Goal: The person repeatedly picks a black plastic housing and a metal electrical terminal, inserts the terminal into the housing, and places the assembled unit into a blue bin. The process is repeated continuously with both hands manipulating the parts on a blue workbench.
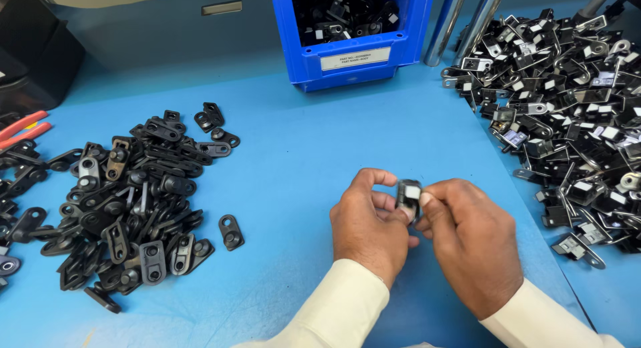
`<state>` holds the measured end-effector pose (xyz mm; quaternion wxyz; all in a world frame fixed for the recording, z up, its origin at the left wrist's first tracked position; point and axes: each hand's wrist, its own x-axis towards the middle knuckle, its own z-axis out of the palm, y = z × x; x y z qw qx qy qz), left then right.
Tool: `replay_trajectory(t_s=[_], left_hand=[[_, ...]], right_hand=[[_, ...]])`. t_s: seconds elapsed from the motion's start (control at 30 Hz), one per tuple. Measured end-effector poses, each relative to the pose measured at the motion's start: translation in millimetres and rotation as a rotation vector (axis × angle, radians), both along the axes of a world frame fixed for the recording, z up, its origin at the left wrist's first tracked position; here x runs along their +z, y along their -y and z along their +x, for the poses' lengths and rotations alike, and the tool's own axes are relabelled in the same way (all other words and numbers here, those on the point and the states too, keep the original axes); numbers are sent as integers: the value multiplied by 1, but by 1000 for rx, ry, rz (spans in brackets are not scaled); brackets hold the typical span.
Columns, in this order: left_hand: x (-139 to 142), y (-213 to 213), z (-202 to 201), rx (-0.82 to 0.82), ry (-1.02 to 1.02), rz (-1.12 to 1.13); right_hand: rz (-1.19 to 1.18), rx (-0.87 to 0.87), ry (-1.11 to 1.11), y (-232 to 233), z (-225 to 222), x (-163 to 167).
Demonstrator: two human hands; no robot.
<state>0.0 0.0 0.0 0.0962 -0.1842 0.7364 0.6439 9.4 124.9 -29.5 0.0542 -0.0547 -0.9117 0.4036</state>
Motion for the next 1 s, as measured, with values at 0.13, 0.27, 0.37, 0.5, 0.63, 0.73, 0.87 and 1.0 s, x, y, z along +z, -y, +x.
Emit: replay_trajectory(t_s=[0.13,0.27,0.37,0.5,0.63,0.73,0.87,1.0], left_hand=[[-4,6,-6,98,-4,114],[-4,7,-2,93,34,237],[0,9,-1,61,63,233],[7,1,2,129,70,101],[11,-1,3,237,52,130],[11,1,3,318,79,264],[9,5,-1,361,139,427],[8,13,-4,217,245,460]], right_hand=[[-88,272,-200,-11,7,-12],[-660,90,264,-19,-5,-17],[-824,20,489,-23,-15,-17],[-972,4,512,-21,-18,-17],[-603,-14,112,-2,-1,-20],[-308,174,-84,-1,6,-13],[-666,55,252,-3,-8,-6],[-811,-17,414,-12,-17,-6]])
